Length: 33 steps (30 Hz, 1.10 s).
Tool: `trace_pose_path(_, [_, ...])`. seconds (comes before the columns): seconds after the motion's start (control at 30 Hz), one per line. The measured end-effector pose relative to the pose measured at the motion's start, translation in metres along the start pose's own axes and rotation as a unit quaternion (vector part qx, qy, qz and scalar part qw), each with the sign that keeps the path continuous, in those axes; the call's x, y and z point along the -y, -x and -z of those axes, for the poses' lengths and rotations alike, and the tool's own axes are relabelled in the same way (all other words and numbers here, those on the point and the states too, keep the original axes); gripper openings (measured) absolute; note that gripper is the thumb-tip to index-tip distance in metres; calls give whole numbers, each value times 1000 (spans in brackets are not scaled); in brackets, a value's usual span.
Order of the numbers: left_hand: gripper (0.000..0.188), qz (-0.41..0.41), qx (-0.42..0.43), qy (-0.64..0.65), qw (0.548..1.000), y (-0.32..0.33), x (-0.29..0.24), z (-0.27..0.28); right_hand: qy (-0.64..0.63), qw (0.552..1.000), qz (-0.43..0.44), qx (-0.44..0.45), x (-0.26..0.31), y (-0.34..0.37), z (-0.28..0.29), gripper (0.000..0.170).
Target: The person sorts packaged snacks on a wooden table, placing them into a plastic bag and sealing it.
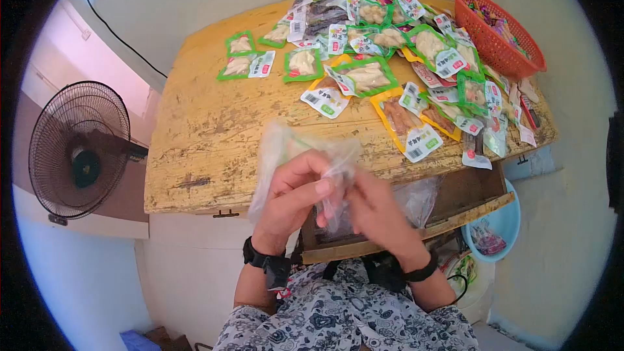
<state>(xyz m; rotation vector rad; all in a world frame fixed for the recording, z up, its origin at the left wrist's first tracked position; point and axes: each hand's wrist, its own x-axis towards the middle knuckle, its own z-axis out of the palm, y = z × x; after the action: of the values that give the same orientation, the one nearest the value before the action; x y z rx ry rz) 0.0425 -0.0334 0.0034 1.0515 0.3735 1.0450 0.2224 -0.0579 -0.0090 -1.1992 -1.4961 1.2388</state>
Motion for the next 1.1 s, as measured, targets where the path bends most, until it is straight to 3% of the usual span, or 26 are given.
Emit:
trace_pose_path(0.1, [11,1,8,-28,1000,4,-4,0,156,982,100,-22,2,-3,-7,25])
trace_pose_path(0.2, [14,-27,42,-1,999,10,-8,2,163,956,226,-94,-2,-17,3,18])
trace_pose_path(0.3, [17,-55,55,57,995,10,-12,7,247,938,207,-128,23,-9,9,14])
trace_pose_path(0.5, [19,-101,31,120,987,5,-10,16,424,858,198,-210,39,-2,19,14])
trace_pose_path(0.57, [18,-117,30,139,983,4,-9,15,420,842,275,-197,35,-8,20,14])
trace_pose_path(0.63, [17,-128,24,153,980,3,-8,14,355,889,253,-143,33,-13,20,14])
trace_pose_path(0.7, [17,-92,-34,88,991,4,-16,16,218,968,117,-41,34,-14,15,16])
trace_pose_path(0.83, [17,-67,-194,48,978,3,-53,18,199,955,213,-54,70,-35,15,17])
trace_pose_path(0.93, [19,-131,-196,74,969,7,-84,29,187,945,265,-46,106,-58,12,16])
trace_pose_path(1.1, [19,-201,-127,43,970,12,-127,42,139,941,308,-18,134,-92,-2,17])
